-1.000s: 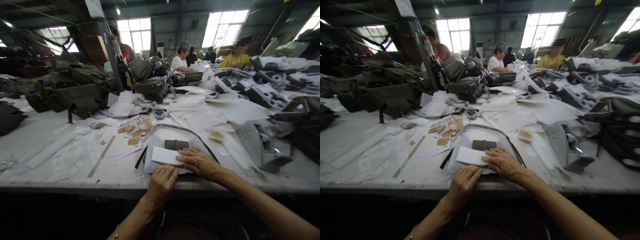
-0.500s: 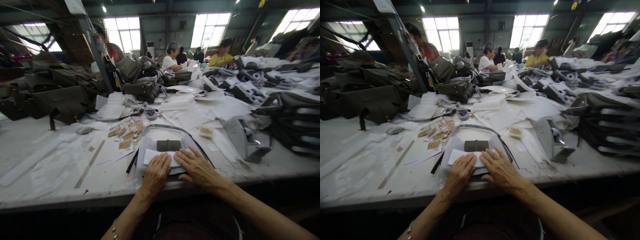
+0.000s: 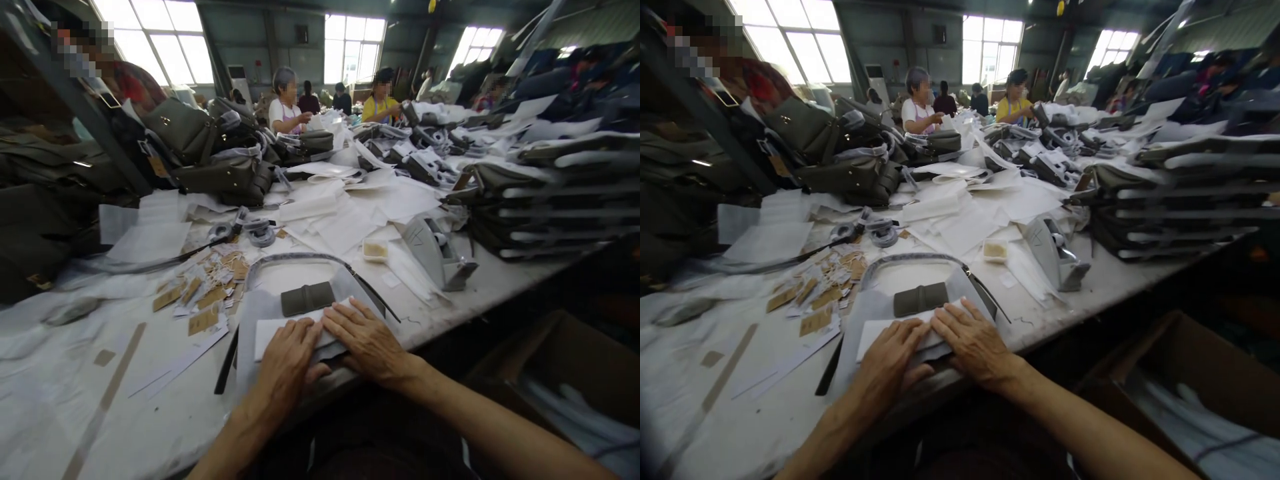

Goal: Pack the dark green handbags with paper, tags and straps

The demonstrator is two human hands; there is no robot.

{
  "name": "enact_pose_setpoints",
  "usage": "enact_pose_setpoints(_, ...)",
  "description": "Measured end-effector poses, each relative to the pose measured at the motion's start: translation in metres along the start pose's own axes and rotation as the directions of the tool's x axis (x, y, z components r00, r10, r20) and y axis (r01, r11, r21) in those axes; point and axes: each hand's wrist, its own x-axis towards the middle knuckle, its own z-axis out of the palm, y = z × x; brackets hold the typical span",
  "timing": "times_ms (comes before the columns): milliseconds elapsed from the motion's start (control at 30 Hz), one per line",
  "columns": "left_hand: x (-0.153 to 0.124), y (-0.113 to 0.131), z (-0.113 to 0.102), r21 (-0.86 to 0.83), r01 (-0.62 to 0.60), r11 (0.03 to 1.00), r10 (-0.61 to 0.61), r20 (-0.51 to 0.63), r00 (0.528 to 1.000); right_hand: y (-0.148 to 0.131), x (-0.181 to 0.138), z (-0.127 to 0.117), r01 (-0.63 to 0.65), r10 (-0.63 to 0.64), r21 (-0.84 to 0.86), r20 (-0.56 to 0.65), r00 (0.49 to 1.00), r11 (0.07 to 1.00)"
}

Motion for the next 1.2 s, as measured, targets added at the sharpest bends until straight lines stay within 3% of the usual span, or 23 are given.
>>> enact_pose_setpoints(67, 0.003, -0.008, -0.007, -0.026, 0.036, 0.999, -0.036, -0.003, 0.999, 0.0, 0.0, -0.002, -0.005, 0.005, 0.012, 0.011, 1.0, 1.0)
enact_pose_setpoints(200, 0.0, -0.017, -0.002, 0.1, 0.116, 0.988, -0.11, -0.06, 0.992, 0.001, 0.0, -0.003, -0.002, 0.002, 0.026, 0.009, 1.0, 1.0)
enact_pose_setpoints(400, -0.007, -0.004, 0.006, 0.152, 0.149, 0.977, -0.142, -0.052, 0.988, 0.001, -0.004, 0.0, 0.006, -0.006, 0.012, -0.024, 1.0, 1.0)
enact_pose_setpoints(633, -0.017, 0.005, 0.015, 0.284, 0.135, 0.949, -0.092, -0.157, 0.983, 0.001, -0.005, 0.001, 0.018, -0.018, -0.001, -0.007, 1.0, 1.0)
enact_pose_setpoints(1033, -0.028, 0.001, 0.027, 0.27, 0.042, 0.962, 0.029, -0.254, 0.967, -0.002, -0.003, -0.002, 0.015, -0.015, 0.008, -0.009, 1.0, 1.0)
enact_pose_setpoints(1200, -0.034, 0.004, 0.029, 0.299, -0.036, 0.954, 0.088, -0.162, 0.983, -0.001, -0.002, -0.002, 0.026, -0.026, -0.004, 0.011, 1.0, 1.0)
